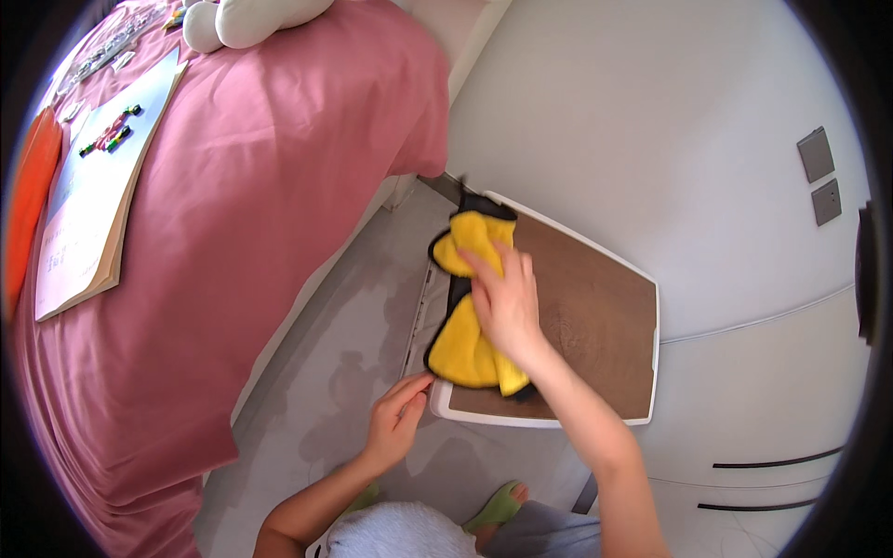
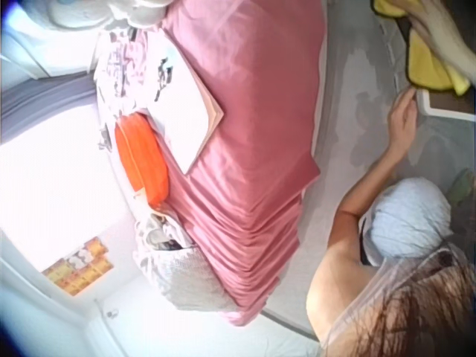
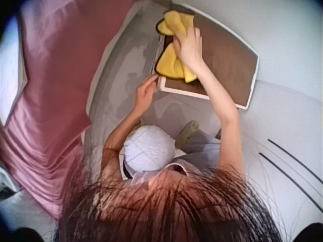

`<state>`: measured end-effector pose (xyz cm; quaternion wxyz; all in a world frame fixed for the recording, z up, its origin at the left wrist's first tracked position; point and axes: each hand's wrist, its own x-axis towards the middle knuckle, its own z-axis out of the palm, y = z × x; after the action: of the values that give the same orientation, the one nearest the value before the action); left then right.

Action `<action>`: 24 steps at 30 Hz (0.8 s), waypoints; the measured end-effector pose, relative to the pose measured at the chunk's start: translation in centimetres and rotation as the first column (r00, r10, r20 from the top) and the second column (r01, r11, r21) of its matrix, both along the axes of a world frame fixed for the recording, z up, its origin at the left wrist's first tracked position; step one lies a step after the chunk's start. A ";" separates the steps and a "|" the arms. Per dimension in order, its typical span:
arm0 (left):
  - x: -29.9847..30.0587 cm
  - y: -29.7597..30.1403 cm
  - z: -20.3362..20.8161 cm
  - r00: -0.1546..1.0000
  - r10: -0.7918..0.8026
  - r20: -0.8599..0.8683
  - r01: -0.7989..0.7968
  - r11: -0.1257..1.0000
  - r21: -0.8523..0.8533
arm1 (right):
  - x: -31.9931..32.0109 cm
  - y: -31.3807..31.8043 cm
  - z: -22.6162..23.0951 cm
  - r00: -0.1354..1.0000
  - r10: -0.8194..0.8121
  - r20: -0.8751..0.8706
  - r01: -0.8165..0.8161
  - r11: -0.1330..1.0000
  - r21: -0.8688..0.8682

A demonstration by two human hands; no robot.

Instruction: The person wipes the top and sides of a small white bedside cabinet using a yellow cloth, after moving a card and a stuffed toy onto the bed. They then collect several small colorful items and put them into an orange bowl before returning the card and toy to the table.

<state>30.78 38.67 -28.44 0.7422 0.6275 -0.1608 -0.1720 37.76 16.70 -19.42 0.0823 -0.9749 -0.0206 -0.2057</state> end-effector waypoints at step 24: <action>2.1 3.7 2.7 0.988 0.151 0.001 -0.151 0.988 0.028 | 2.3 2.4 0.1 0.999 -0.035 0.007 0.035 0.999 -0.022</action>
<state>32.85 42.40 -25.79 0.7442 0.6483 -0.1099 -0.1178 40.02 19.11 -19.33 0.0677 -0.9753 -0.0061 -0.2102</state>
